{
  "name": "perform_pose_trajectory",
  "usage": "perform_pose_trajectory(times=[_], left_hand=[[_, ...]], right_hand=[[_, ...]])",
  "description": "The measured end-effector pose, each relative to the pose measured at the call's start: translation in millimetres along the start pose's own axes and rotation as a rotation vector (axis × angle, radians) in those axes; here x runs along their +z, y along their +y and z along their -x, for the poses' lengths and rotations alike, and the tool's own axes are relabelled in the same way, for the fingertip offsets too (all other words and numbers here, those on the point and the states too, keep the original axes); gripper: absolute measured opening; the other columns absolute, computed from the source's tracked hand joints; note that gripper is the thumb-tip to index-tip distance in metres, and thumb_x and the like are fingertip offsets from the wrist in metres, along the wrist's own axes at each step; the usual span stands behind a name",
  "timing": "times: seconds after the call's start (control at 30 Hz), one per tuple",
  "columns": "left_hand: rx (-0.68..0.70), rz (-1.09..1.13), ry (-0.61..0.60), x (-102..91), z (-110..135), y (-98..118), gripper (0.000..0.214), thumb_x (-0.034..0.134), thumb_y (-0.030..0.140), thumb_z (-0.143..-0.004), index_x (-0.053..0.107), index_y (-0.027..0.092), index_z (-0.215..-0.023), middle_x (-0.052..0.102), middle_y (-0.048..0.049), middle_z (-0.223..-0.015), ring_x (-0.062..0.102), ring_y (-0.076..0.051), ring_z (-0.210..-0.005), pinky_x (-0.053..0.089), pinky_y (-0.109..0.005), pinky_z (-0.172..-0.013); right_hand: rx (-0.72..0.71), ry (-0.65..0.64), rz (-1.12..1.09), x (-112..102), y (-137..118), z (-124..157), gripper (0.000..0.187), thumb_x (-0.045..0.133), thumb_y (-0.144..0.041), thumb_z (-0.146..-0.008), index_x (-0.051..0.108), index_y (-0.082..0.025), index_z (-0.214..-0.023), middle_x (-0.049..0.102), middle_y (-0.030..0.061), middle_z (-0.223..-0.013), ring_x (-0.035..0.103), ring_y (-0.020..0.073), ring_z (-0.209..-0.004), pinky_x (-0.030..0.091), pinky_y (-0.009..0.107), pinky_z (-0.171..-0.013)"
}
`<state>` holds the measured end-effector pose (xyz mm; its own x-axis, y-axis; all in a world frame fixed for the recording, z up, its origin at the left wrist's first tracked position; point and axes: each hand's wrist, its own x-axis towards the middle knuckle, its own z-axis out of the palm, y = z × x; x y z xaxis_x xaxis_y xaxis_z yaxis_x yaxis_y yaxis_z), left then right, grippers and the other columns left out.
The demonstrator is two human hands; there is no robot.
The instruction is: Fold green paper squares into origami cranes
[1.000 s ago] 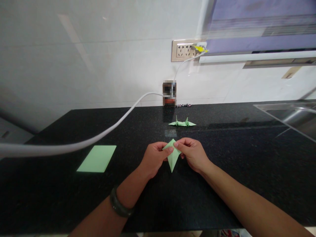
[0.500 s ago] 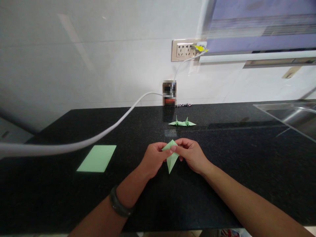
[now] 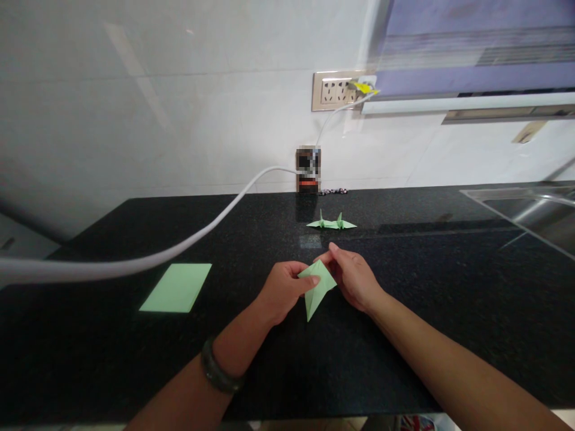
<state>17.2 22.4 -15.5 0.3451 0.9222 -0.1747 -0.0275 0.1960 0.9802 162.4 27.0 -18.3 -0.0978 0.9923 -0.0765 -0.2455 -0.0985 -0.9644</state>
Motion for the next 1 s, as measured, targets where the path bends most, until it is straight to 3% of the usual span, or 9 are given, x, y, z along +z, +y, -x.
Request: perform_pose_trajectory(times=[0.17, 0.33, 0.5, 0.6, 0.67, 0.8, 1.0], left_hand=[[0.032, 0.022, 0.019, -0.1, -1.1, -0.6, 0.018, 0.065, 0.028, -0.064, 0.061, 0.012, -0.071, 0.061, -0.0007, -0.062, 0.053, -0.01, -0.053, 0.041, -0.023, -0.053], [0.059, 0.096, 0.045, 3.1, -1.5, 0.4, 0.027, 0.068, 0.02, -0.06, 0.058, 0.013, -0.083, 0.062, -0.0019, -0.073, 0.057, -0.012, -0.062, 0.044, -0.024, -0.06], [0.064, 0.068, 0.124, 3.8, -2.4, 2.7, 0.044, 0.071, 0.014, -0.054, 0.055, 0.015, -0.095, 0.054, -0.0014, -0.088, 0.057, -0.007, -0.059, 0.044, -0.02, -0.055], [0.037, 0.041, 0.153, 4.5, -2.1, 5.1, 0.043, 0.073, 0.017, -0.053, 0.053, 0.015, -0.091, 0.053, 0.0007, -0.081, 0.056, -0.006, -0.054, 0.044, -0.02, -0.052], [-0.014, 0.029, 0.136, 5.6, -1.2, 6.8, 0.035, 0.07, 0.028, -0.058, 0.052, 0.015, -0.085, 0.054, 0.0014, -0.072, 0.055, -0.008, -0.05, 0.043, -0.021, -0.048], [-0.07, -0.052, 0.012, 7.5, 0.9, 8.3, 0.037, 0.05, 0.049, -0.073, 0.055, 0.012, -0.069, 0.056, -0.0016, -0.058, 0.049, -0.007, -0.042, 0.038, -0.019, -0.041], [-0.026, -0.136, -0.033, 6.4, 2.9, 8.0, 0.033, 0.052, 0.043, -0.073, 0.054, 0.013, -0.06, 0.053, 0.0001, -0.046, 0.04, -0.005, -0.033, 0.027, -0.017, -0.034]], right_hand=[[-0.035, -0.057, 0.159, -0.3, -1.7, 4.1, 0.025, 0.068, -0.038, -0.061, 0.058, -0.015, -0.064, 0.055, -0.0019, -0.055, 0.042, 0.0064, -0.043, 0.032, 0.018, -0.038], [-0.036, 0.053, 0.058, -0.6, 0.5, 2.5, 0.024, 0.071, -0.034, -0.059, 0.056, -0.016, -0.059, 0.053, -0.0027, -0.053, 0.041, 0.0059, -0.042, 0.03, 0.019, -0.038], [-0.105, 0.156, -0.046, -5.6, -4.5, -3.6, 0.023, 0.071, -0.032, -0.059, 0.056, -0.015, -0.058, 0.052, -0.0022, -0.051, 0.041, 0.0066, -0.042, 0.028, 0.019, -0.037], [-0.138, 0.204, -0.055, -9.2, -7.5, -6.0, 0.023, 0.071, -0.032, -0.059, 0.055, -0.015, -0.057, 0.05, -0.0028, -0.049, 0.04, 0.0069, -0.042, 0.028, 0.019, -0.037], [-0.157, 0.208, -0.032, -9.9, -8.0, -5.7, 0.024, 0.071, -0.032, -0.059, 0.055, -0.015, -0.057, 0.049, -0.0029, -0.049, 0.04, 0.0068, -0.042, 0.028, 0.02, -0.037], [-0.186, 0.158, 0.031, -5.8, -5.3, -0.4, 0.022, 0.07, -0.032, -0.062, 0.055, -0.015, -0.059, 0.05, -0.0022, -0.053, 0.04, 0.0064, -0.044, 0.03, 0.02, -0.039], [-0.189, 0.146, 0.087, 2.6, -0.1, 5.8, 0.022, 0.069, -0.034, -0.061, 0.055, -0.017, -0.059, 0.052, -0.0023, -0.055, 0.041, 0.0073, -0.045, 0.032, 0.021, -0.041]])
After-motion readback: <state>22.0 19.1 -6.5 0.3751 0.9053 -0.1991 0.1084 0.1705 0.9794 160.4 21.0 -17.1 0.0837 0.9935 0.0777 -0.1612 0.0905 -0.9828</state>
